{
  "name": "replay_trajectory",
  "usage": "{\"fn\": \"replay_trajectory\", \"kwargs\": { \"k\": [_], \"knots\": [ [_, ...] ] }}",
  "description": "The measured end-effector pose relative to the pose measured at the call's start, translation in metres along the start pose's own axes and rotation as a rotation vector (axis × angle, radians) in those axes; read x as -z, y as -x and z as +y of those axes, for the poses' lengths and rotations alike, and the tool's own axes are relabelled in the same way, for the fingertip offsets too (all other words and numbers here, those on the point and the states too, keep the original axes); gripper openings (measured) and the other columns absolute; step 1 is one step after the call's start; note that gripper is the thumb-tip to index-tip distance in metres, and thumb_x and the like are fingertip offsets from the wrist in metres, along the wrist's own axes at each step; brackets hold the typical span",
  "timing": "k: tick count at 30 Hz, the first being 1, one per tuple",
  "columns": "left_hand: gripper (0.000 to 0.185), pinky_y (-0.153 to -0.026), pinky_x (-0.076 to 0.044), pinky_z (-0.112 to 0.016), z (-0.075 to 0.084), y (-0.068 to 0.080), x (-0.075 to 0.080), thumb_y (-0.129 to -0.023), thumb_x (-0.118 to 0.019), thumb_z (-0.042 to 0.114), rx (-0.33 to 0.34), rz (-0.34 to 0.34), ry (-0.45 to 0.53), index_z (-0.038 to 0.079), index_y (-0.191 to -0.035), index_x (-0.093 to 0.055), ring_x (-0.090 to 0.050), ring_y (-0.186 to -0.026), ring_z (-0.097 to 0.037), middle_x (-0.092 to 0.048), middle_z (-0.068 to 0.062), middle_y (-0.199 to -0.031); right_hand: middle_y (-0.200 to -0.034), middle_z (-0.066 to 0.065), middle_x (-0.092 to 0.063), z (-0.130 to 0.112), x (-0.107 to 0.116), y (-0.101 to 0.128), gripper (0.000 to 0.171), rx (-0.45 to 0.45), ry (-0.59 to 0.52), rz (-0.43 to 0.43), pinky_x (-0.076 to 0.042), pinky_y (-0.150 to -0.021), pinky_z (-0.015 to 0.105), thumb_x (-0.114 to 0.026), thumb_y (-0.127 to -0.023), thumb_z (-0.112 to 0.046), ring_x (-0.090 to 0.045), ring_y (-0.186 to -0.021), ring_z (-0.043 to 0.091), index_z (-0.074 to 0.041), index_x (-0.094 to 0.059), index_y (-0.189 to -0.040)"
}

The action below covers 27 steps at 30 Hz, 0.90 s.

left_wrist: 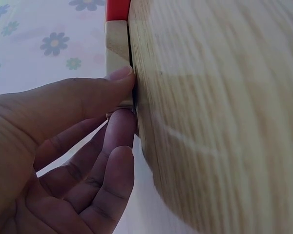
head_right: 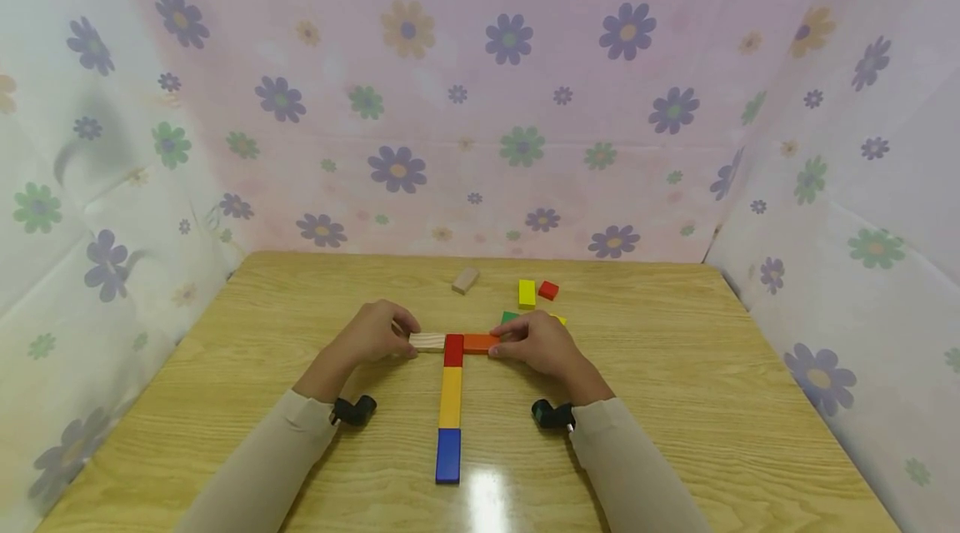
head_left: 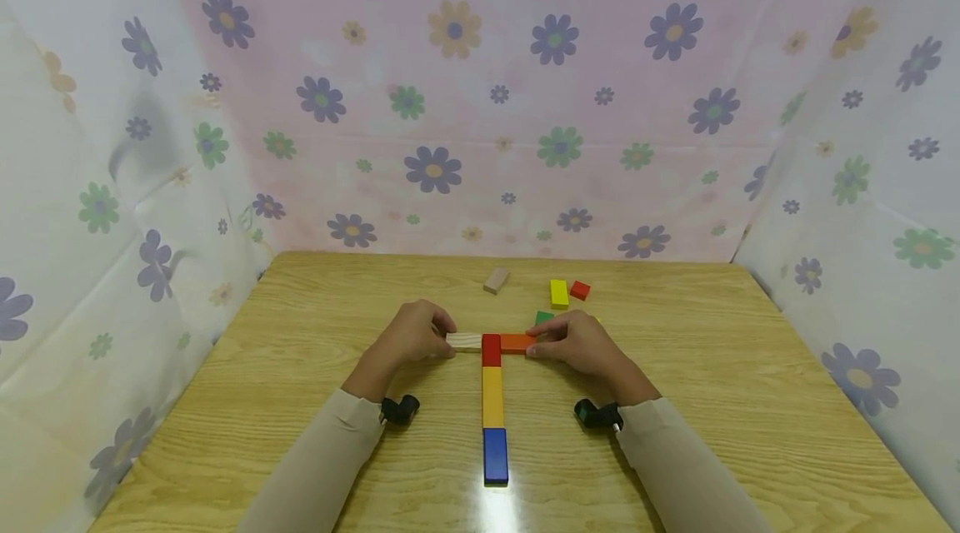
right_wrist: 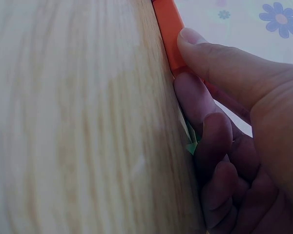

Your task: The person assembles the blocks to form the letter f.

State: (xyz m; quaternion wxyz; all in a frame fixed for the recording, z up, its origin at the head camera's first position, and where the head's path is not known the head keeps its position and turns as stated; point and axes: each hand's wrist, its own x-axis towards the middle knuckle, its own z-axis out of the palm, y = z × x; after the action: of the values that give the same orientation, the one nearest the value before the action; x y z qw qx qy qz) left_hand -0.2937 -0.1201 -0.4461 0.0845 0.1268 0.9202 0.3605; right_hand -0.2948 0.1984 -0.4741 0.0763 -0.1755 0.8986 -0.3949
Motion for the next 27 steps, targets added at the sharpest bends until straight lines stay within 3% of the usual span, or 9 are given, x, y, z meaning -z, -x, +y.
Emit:
{"fn": "replay_trajectory", "kwargs": {
  "k": [9, 27],
  "knots": [
    [0.028, -0.075, -0.056, -0.032, 0.0007, 0.0002, 0.0001, -0.074, -0.093, 0.008, -0.004, -0.006, 0.006, 0.01, -0.098, -0.078, -0.063, -0.082, -0.016, -0.072, -0.002, -0.092, -0.086, -0.009, -0.074, 0.0006, -0.0008, 0.0003, 0.032, -0.002, -0.003, 0.008, -0.052, -0.072, 0.033, -0.084, -0.086, -0.042, -0.064, -0.08, 0.016, -0.026, -0.081, -0.113],
    [0.03, -0.07, -0.056, -0.03, -0.0005, -0.0008, -0.0003, -0.073, -0.093, 0.007, -0.007, -0.001, 0.026, 0.008, -0.099, -0.079, -0.064, -0.079, -0.015, -0.073, -0.003, -0.092, -0.087, -0.009, -0.074, -0.0027, 0.0, 0.0011, 0.032, -0.007, -0.008, 0.003, -0.052, -0.073, 0.033, -0.085, -0.086, -0.04, -0.064, -0.081, 0.016, -0.025, -0.081, -0.114]
  ]
}}
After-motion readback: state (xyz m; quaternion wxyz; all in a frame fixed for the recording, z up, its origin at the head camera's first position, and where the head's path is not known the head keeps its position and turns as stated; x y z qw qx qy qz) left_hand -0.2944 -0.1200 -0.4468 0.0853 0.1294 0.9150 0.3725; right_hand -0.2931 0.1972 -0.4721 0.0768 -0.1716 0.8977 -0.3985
